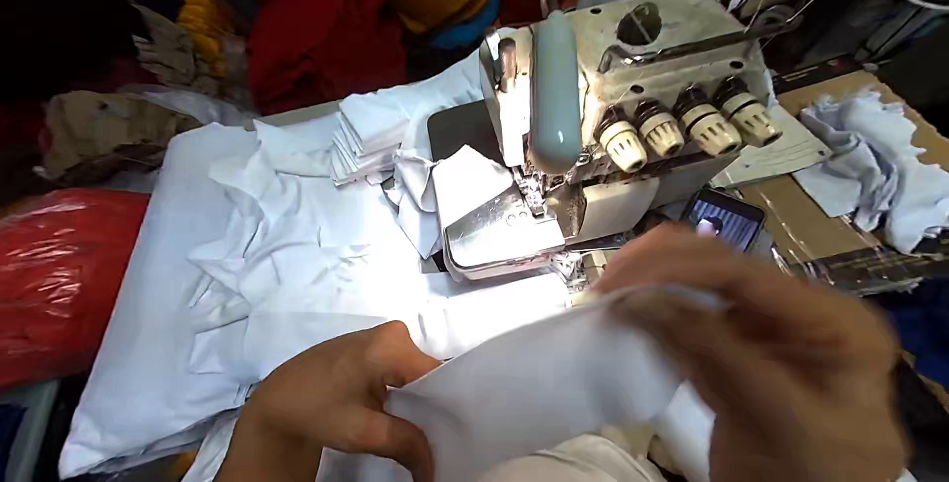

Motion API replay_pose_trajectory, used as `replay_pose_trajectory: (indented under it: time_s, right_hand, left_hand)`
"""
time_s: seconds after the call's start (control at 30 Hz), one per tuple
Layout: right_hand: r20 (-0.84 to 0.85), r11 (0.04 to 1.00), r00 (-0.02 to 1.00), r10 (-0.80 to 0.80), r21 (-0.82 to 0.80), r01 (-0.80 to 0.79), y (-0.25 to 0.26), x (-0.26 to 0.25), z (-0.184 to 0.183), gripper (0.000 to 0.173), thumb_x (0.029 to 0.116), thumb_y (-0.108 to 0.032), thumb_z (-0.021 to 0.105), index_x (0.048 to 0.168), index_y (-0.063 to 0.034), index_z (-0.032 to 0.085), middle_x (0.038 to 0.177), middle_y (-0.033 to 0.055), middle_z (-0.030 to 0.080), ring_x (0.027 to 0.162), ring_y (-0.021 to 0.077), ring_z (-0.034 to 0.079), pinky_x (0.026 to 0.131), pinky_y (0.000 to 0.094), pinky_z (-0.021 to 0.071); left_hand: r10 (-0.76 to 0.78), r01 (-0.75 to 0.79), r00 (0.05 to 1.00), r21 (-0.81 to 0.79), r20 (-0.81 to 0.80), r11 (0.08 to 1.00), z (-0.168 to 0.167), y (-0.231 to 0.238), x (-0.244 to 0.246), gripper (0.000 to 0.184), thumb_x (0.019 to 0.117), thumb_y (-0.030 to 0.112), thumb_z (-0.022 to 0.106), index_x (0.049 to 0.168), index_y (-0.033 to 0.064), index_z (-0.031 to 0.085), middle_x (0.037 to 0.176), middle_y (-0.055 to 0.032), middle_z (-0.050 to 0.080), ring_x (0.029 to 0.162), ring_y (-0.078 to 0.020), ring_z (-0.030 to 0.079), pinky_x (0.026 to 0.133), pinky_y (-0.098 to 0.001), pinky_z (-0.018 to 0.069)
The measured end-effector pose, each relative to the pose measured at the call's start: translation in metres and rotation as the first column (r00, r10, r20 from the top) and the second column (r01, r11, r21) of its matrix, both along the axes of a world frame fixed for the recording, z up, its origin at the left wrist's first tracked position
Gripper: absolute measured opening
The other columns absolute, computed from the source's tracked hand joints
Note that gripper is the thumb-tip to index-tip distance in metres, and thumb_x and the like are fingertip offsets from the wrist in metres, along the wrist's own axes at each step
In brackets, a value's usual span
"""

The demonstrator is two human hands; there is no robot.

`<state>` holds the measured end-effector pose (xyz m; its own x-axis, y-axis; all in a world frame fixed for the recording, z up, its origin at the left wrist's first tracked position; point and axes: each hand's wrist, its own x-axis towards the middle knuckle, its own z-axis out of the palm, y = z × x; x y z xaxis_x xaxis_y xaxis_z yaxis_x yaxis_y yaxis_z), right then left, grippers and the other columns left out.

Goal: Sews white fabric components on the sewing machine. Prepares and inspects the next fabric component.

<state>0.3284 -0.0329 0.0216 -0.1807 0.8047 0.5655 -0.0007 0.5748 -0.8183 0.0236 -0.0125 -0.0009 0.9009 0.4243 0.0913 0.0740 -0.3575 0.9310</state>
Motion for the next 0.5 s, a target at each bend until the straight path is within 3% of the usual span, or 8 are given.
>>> replay_pose_trajectory:
  time_s: [0.07, 0.13, 0.2, 0.27, 0.33, 0.37, 0.43, 0.5]
  right_hand:
    - [-0.017, 0.984, 0.989, -0.147, -0.099, 0.145, 0.009, 0.035, -0.016, 0.015, 0.104, -0.023, 0.059, 0.111, -0.0189, 0.072, 0.107, -0.0085, 0.073, 0.094, 0.0037, 0.069, 0.08, 0.0208, 0.0598]
    - [-0.062, 0.921, 0.955, -0.291, -0.29, 0.262, 0.005, 0.06, -0.036, 0.013, 0.1047, -0.026, 0.058, 0.108, -0.0262, 0.071, 0.098, -0.0141, 0.072, 0.084, -0.0009, 0.069, 0.073, 0.0176, 0.0594]
    - [-0.09, 0.834, 0.91, -0.406, -0.443, 0.328, -0.008, 0.073, -0.055, 0.014, 0.105, -0.025, 0.056, 0.105, -0.0288, 0.07, 0.087, -0.0158, 0.07, 0.075, -0.0032, 0.066, 0.067, 0.0165, 0.0583]
    - [-0.067, 0.773, 0.888, -0.455, -0.525, 0.357, -0.022, 0.072, -0.067, 0.014, 0.1043, -0.025, 0.056, 0.101, -0.0301, 0.069, 0.081, -0.0159, 0.069, 0.068, -0.0041, 0.065, 0.062, 0.0156, 0.0575]
    - [-0.036, 0.79, 0.926, -0.376, -0.535, 0.3, -0.032, 0.058, -0.075, 0.012, 0.1015, -0.025, 0.061, 0.1, -0.0314, 0.071, 0.082, -0.0158, 0.07, 0.069, -0.0039, 0.065, 0.062, 0.016, 0.0572]
    - [-0.008, 0.824, 0.957, -0.289, -0.511, 0.244, -0.035, 0.045, -0.077, 0.009, 0.1006, -0.027, 0.063, 0.101, -0.031, 0.072, 0.084, -0.0155, 0.07, 0.07, -0.0037, 0.065, 0.063, 0.0162, 0.0568]
    - [0.056, 0.922, 0.997, -0.051, -0.38, 0.069, -0.035, 0.013, -0.075, 0.01, 0.1023, -0.027, 0.062, 0.104, -0.022, 0.071, 0.086, -0.0125, 0.07, 0.072, -0.0046, 0.064, 0.065, 0.0143, 0.0562]
    - [0.075, 0.968, 0.986, 0.149, -0.215, -0.13, -0.029, -0.013, -0.064, 0.013, 0.1015, -0.014, 0.062, 0.102, -0.0056, 0.071, 0.087, -0.004, 0.071, 0.074, -0.0037, 0.064, 0.068, 0.0124, 0.0549]
  left_hand:
    - [-0.085, 0.085, 0.996, -0.134, 0.006, 0.987, -0.02, -0.001, -0.023, 0.029, 0.0979, 0.037, 0.069, 0.086, 0.0101, 0.069, 0.075, 0.0083, 0.068, 0.072, 0.0082, 0.063, 0.062, -0.0101, 0.0507]
    - [-0.103, 0.118, 0.992, -0.292, 0.067, 0.949, -0.039, -0.011, -0.049, 0.028, 0.1009, 0.034, 0.065, 0.09, 0.0103, 0.074, 0.079, 0.008, 0.073, 0.071, 0.0054, 0.067, 0.065, -0.0124, 0.0563]
    - [0.024, 0.051, 0.976, -0.337, 0.217, 0.94, -0.05, -0.033, -0.071, 0.029, 0.1027, 0.033, 0.061, 0.084, 0.0133, 0.072, 0.081, 0.0075, 0.072, 0.078, -0.0002, 0.068, 0.075, -0.0198, 0.0572]
    - [0.307, -0.197, 0.886, -0.317, 0.348, 0.928, -0.05, -0.056, -0.072, 0.027, 0.1022, 0.037, 0.06, 0.082, 0.0212, 0.068, 0.085, 0.0099, 0.067, 0.085, -0.004, 0.067, 0.082, -0.0256, 0.057]
    - [0.536, -0.478, 0.783, -0.247, 0.316, 0.843, -0.045, -0.058, -0.056, 0.025, 0.0966, 0.052, 0.062, 0.096, 0.0305, 0.075, 0.107, 0.0117, 0.07, 0.103, -0.0074, 0.067, 0.09, -0.0285, 0.0569]
    - [0.605, -0.575, 0.747, -0.188, 0.274, 0.796, -0.038, -0.055, -0.04, 0.033, 0.092, 0.06, 0.063, 0.105, 0.0331, 0.075, 0.116, 0.0101, 0.07, 0.111, -0.0114, 0.066, 0.095, -0.032, 0.0564]
    - [0.579, -0.58, 0.785, -0.069, 0.22, 0.812, -0.022, -0.04, -0.001, 0.06, 0.0849, 0.071, 0.066, 0.13, 0.0312, 0.066, 0.133, 0.0074, 0.066, 0.124, -0.0158, 0.062, 0.103, -0.0358, 0.0541]
    - [0.47, -0.476, 0.862, -0.019, 0.19, 0.879, -0.014, -0.026, 0.036, 0.083, 0.0809, 0.071, 0.07, 0.145, 0.0223, 0.054, 0.139, 0.0058, 0.064, 0.126, -0.0134, 0.061, 0.105, -0.0332, 0.0539]
